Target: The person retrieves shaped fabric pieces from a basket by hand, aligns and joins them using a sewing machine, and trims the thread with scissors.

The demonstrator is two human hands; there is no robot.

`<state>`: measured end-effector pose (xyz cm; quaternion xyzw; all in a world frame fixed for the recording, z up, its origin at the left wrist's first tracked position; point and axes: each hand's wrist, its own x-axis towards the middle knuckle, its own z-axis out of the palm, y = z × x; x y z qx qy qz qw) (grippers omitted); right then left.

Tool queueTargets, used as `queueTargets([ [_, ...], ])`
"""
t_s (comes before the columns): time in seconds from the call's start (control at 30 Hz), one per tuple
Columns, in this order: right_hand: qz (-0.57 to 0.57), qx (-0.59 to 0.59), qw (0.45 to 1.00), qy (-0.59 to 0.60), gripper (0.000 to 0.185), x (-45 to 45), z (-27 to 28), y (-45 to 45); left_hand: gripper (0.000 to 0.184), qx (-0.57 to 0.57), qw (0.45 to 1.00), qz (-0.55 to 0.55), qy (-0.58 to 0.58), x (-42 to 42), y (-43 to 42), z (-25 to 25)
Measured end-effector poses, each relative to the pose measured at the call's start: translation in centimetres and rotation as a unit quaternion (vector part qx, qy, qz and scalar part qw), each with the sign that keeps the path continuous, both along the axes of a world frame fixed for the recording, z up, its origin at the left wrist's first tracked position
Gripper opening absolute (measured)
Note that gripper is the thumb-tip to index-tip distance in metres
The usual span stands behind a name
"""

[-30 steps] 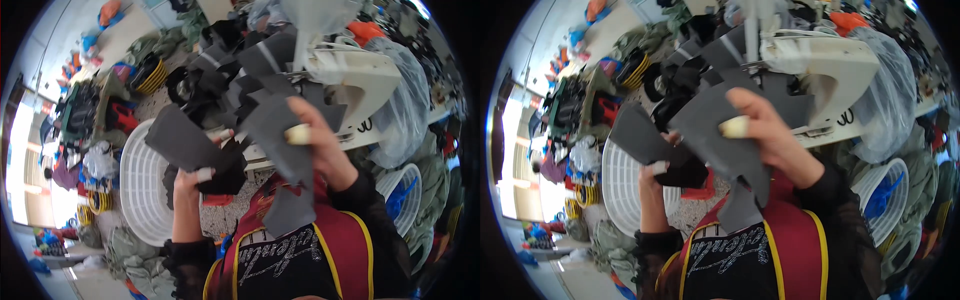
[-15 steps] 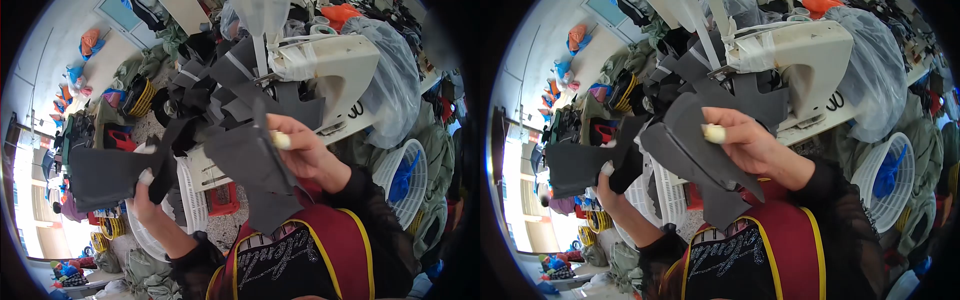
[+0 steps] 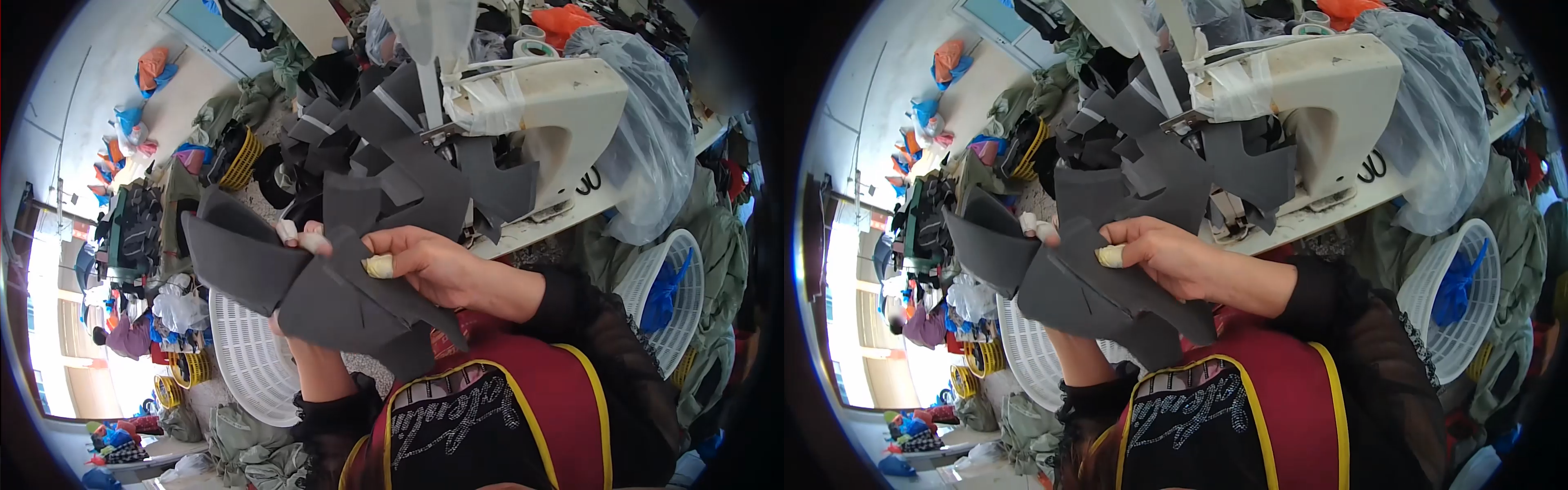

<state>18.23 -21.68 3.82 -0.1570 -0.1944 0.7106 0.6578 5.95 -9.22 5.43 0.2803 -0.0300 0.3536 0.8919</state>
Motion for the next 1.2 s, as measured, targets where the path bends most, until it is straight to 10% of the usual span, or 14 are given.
queueTargets([
  [0.3, -0.088, 0.04, 0.995, -0.028, 0.016, 1.7, 1.6, -3.4, 0.041, 0.195, 0.929, 0.108, 0.295, -1.9, -1.2, 1.0],
  [0.5, -0.209, 0.001, 0.973, -0.094, 0.017, 2.1, 0.7, -3.8, 0.034, 0.117, 0.959, 0.128, 0.225, 0.2, -2.8, 1.5],
  [0.57, -0.228, -0.013, 0.963, -0.144, 0.01, 2.2, 0.9, -4.3, 0.03, 0.399, 0.873, 0.165, 0.226, 1.0, -1.5, 1.4],
  [0.7, -0.292, -0.051, 0.88, -0.372, 0.014, 4.5, 0.9, -5.8, 0.034, 0.37, 0.852, 0.233, 0.288, 1.9, -2.5, 2.5],
  [0.9, -0.344, -0.115, 0.891, -0.272, 0.015, 8.5, -2.3, -7.5, 0.021, 0.683, 0.559, 0.336, 0.33, 6.0, -0.5, -1.1],
  [1.03, -0.382, -0.127, 0.883, -0.242, 0.013, 9.4, -3.0, -6.7, 0.03, 0.464, 0.742, 0.171, 0.453, 7.9, 0.0, 0.0],
  [1.2, -0.421, -0.167, 0.874, -0.176, 0.012, 8.4, -3.0, -7.3, 0.032, 0.489, 0.771, 0.147, 0.381, 8.4, -0.1, -1.1],
])
